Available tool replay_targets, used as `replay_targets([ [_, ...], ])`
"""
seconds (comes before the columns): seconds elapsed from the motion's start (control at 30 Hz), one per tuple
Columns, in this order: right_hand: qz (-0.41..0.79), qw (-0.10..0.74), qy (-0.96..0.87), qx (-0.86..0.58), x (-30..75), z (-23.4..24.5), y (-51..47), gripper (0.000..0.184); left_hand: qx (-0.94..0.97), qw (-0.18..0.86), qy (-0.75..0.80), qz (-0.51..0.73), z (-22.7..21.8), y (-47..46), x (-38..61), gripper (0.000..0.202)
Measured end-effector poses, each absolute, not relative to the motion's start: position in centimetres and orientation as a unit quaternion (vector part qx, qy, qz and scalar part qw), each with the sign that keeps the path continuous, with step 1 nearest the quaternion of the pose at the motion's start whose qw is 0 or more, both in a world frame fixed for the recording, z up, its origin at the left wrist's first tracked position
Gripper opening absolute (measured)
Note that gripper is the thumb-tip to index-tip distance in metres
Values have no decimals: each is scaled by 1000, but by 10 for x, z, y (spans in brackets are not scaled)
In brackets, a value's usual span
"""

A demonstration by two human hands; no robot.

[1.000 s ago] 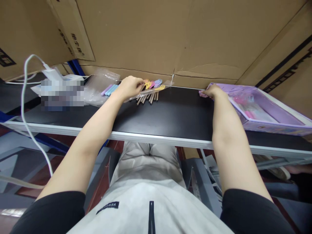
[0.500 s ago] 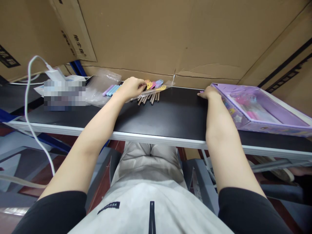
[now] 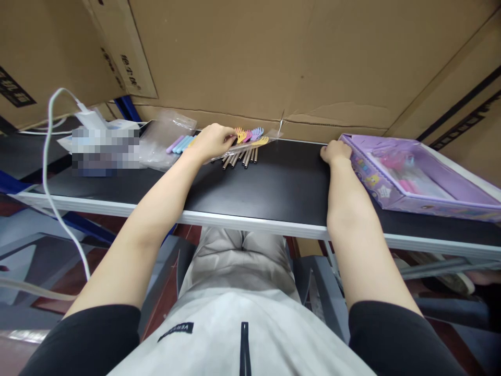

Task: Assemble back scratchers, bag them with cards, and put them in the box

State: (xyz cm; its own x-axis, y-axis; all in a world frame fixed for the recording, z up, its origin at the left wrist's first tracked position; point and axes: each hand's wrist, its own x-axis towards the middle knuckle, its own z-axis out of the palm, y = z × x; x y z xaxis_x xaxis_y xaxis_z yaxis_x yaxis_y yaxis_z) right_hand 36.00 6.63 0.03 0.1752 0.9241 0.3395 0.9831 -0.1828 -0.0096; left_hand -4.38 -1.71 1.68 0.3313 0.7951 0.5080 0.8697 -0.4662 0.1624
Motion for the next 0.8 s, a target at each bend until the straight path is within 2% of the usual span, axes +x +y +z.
replay_targets([
  [0.17,-166,78,-588,-788,351,9,58,33,-812,65,-517,-262,17,-18,-44,39],
  [0.37,-196,117,-567,-791,344,19,53,44,-814,62,-513,-265,17,-18,-43,38],
  [0.63,-133,162,-685,-698,346,6,43,50,-821,53,-499,-274,18,-23,-38,40],
  [0.8,-84,204,-680,-700,348,5,42,51,-821,55,-503,-265,17,-23,-36,38],
])
